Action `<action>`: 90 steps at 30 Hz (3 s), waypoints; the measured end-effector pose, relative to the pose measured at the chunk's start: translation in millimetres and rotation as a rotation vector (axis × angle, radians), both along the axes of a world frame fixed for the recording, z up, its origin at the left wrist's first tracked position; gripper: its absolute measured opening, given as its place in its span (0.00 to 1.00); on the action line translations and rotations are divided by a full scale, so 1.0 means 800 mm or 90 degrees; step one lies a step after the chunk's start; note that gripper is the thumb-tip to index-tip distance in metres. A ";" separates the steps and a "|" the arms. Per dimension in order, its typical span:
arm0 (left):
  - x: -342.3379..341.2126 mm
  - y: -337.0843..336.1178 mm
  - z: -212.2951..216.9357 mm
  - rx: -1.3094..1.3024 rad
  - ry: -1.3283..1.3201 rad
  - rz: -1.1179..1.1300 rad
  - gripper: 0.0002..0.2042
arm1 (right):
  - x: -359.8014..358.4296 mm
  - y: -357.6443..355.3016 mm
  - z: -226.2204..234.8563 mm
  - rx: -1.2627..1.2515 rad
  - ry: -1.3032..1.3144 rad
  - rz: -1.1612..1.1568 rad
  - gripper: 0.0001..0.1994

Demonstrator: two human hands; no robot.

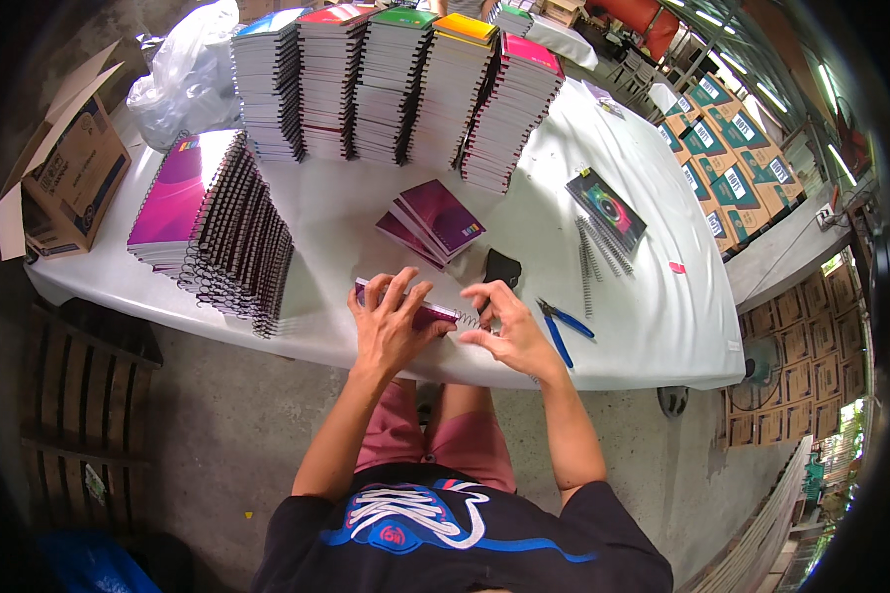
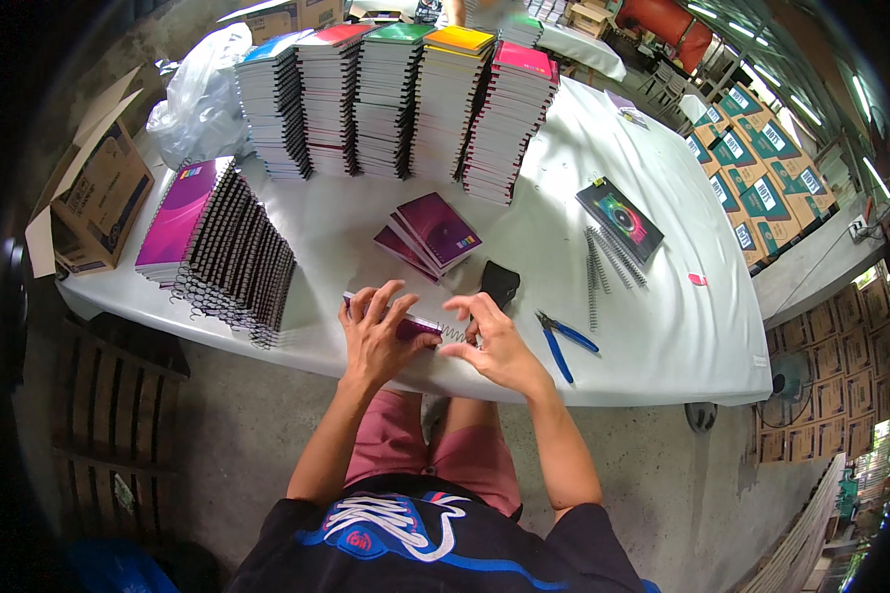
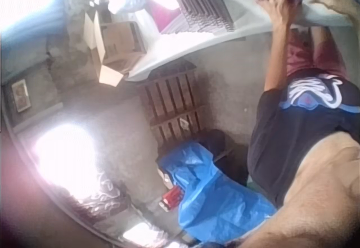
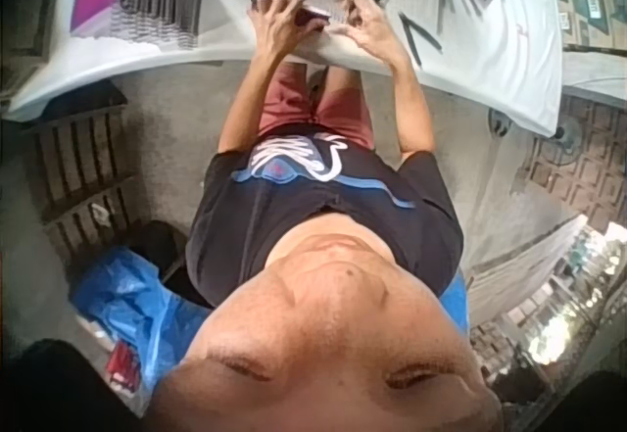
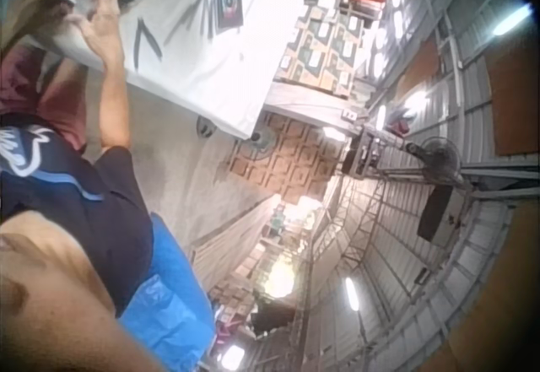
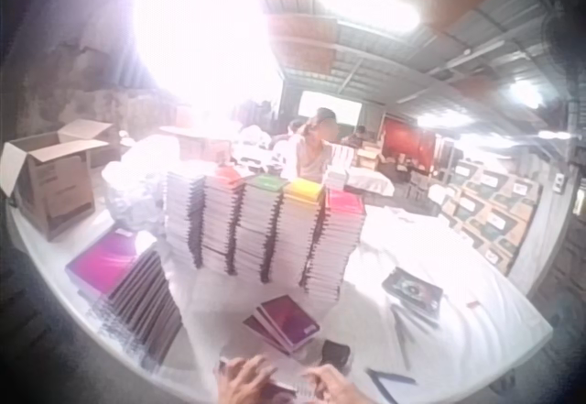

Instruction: The person repeatedly picks up a purple notebook and a black spiral binding, inserts the spiral into the notebook spine, and uses pliers to crimp the ends. The finished notebooks are stacked on the table. The person handles notebooks and spirals one at a time throughout the clip.

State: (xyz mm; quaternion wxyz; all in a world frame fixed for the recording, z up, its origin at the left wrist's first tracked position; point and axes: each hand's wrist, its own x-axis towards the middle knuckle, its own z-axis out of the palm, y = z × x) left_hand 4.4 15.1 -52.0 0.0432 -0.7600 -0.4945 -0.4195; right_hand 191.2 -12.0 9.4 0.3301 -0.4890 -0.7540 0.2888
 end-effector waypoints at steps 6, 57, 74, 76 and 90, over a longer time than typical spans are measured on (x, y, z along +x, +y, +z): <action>-0.006 0.008 0.001 -0.064 -0.002 -0.050 0.26 | 0.017 0.014 -0.011 -0.117 0.021 0.074 0.19; -0.006 0.037 -0.047 -0.191 -0.471 -0.211 0.54 | -0.011 0.049 -0.033 -0.096 0.454 0.172 0.13; -0.012 0.036 -0.040 -0.287 -0.429 -0.244 0.54 | -0.032 0.081 -0.032 0.025 0.071 0.021 0.12; -0.009 0.043 -0.037 -0.258 -0.409 -0.250 0.54 | -0.023 0.090 -0.045 0.025 0.110 -0.010 0.12; -0.013 0.034 -0.027 -0.426 -0.656 -0.373 0.16 | 0.105 0.041 -0.053 0.001 -0.180 -0.287 0.34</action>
